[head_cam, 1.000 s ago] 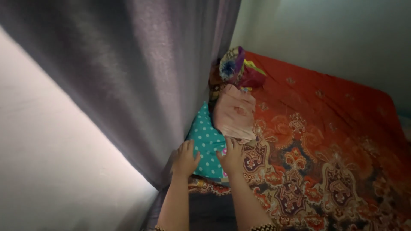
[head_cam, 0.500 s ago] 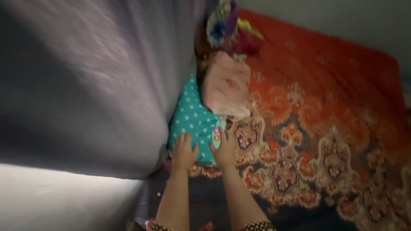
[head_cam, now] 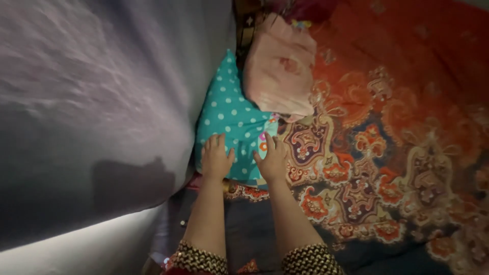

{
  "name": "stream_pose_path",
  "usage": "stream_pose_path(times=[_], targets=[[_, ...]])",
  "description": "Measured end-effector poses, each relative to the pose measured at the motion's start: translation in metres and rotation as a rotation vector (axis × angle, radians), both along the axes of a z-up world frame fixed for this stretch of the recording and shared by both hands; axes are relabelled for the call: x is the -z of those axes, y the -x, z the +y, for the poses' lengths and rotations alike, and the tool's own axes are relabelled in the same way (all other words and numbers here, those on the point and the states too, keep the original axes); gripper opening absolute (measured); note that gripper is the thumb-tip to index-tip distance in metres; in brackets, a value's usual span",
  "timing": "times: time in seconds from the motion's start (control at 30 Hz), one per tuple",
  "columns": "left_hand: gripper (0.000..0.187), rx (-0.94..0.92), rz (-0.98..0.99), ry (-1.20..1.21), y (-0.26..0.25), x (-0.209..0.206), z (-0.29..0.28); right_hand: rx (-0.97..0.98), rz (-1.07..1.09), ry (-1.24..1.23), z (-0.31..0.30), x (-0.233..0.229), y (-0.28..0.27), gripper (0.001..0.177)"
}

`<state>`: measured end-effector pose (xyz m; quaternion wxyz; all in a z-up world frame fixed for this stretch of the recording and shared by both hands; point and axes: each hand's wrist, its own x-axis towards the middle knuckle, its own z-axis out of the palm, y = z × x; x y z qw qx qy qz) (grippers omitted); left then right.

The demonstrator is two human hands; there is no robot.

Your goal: Picking up and organizing pillows and other soft items from a bed into a corner area.

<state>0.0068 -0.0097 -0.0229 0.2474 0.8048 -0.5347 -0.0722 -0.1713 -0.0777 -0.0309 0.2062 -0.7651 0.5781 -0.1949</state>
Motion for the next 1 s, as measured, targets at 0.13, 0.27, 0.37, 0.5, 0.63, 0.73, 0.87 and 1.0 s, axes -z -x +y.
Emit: stream_pose_path(times=[0.13,0.27,0.37,0.5,0.63,0.73,0.87,1.0], targets=[[0.061,-0.014,-0.029,-0.048,-0.009,0.047,-0.007,-0.058,-0.020,-0.035,-0.007,0.051,-0.006,0.084],[0.064,-0.037,-0.096,-0.067,-0.021,0.090,-0.009,-0.076,0.030,-0.084,-0.008,0.085,-0.012,0.085],[0.070,-0.065,-0.084,-0.146,-0.033,0.119,-0.015,-0.061,0.037,-0.158,-0.014,0.124,-0.010,0.088],[0.088,-0.139,0.064,-0.379,-0.035,0.098,-0.018,0.002,0.164,-0.313,-0.020,0.168,-0.008,0.098],[0.094,-0.133,0.095,-0.443,-0.035,0.106,-0.019,0.083,0.145,-0.581,-0.017,0.185,-0.015,0.103],[0.096,-0.134,0.045,-0.354,-0.037,0.122,-0.016,-0.033,0.007,-0.184,-0.015,0.234,-0.012,0.112],[0.097,-0.136,-0.002,-0.292,-0.035,0.139,-0.024,0.061,0.053,-0.325,-0.021,0.231,-0.022,0.112],[0.100,-0.159,-0.061,-0.202,-0.032,0.155,-0.028,0.070,0.052,-0.215,-0.021,0.243,-0.025,0.096]])
